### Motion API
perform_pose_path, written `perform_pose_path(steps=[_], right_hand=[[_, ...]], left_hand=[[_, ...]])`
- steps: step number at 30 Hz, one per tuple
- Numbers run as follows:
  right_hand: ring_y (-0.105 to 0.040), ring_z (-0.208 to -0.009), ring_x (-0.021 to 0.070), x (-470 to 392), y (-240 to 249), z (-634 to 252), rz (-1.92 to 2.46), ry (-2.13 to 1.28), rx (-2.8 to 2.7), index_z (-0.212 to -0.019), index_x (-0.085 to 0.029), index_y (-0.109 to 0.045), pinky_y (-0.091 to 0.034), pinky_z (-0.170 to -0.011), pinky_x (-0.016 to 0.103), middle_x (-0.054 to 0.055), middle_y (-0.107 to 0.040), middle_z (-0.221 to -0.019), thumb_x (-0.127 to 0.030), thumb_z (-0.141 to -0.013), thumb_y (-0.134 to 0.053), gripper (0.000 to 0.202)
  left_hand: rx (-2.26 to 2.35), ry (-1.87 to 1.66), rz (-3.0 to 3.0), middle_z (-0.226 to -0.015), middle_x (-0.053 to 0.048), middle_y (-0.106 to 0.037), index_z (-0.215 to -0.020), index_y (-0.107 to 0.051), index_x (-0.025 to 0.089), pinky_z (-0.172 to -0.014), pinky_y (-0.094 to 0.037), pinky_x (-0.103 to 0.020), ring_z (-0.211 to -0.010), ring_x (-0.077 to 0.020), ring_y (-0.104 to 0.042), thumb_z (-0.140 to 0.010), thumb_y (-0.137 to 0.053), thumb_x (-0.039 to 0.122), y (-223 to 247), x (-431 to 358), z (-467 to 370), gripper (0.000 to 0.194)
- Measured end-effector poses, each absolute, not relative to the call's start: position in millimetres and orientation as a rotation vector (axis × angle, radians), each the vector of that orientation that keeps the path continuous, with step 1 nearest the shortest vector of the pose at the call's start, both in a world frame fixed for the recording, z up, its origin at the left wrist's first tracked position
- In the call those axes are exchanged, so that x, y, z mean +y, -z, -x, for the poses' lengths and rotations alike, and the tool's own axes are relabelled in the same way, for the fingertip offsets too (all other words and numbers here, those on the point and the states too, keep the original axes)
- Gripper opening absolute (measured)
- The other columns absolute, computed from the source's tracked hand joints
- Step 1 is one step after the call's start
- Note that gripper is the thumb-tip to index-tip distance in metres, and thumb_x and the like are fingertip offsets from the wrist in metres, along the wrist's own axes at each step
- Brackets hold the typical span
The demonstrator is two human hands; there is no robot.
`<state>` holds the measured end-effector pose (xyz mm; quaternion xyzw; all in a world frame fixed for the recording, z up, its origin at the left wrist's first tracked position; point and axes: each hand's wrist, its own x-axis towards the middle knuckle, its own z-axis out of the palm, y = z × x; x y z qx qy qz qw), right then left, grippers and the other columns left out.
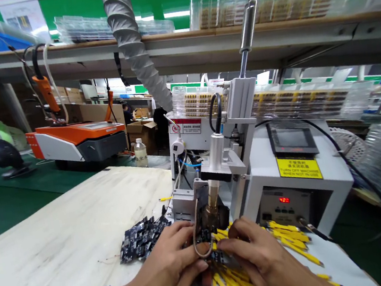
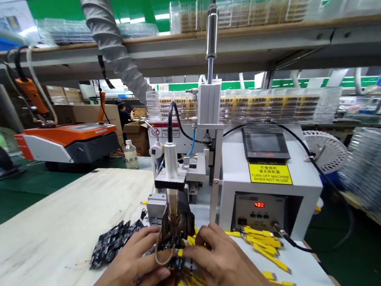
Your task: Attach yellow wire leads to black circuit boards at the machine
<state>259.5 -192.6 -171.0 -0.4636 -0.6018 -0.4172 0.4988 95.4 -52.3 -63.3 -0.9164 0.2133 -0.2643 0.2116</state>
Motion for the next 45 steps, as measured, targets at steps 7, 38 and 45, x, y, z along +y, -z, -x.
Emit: perform_pose_path(steps=[7, 38, 45], right_hand=[[-0.053, -0.08, 0.0221, -192, 172, -260, 1.108, 1.007, -1.461, -0.104, -0.018, -0.065, -0.051, -0.064, 0.033, 0.01, -0.058, -0.086, -0.001, -0.083, -0.044, 0.035], [-0.05, -0.079, 0.0216, -192, 173, -261, 1.132, 0.952, -1.488, -0.1, -0.017, -0.064, -0.046, -0.064, 0.032, 0.01, -0.055, -0.084, -0.003, -0.09, -0.042, 0.027], [-0.051, -0.08, 0.0218, -195, 170, -259, 1.159, 0.959, -1.498, -0.101, -0.016, -0.064, -0.047, -0.064, 0.032, 0.01, -0.056, -0.086, -0.002, -0.089, -0.042, 0.029]], left_hand=[[0.668, 0.738, 2.508, -0.118, -0.004, -0.062, -0.123, -0.061, 0.029, -0.098, -0.044, -0.038, -0.116, -0.0233, -0.049, -0.097, -0.051, 0.017, 62, -47, -98, 0.03], [0.384, 0.778, 2.569, -0.127, -0.014, -0.061, -0.12, -0.065, 0.019, -0.093, -0.052, -0.051, -0.115, -0.0321, -0.058, -0.085, -0.066, 0.03, 62, -42, -94, 0.037], [0.352, 0.765, 2.583, -0.127, -0.015, -0.06, -0.12, -0.065, 0.018, -0.095, -0.05, -0.052, -0.117, -0.0328, -0.056, -0.084, -0.069, 0.03, 64, -43, -95, 0.038]])
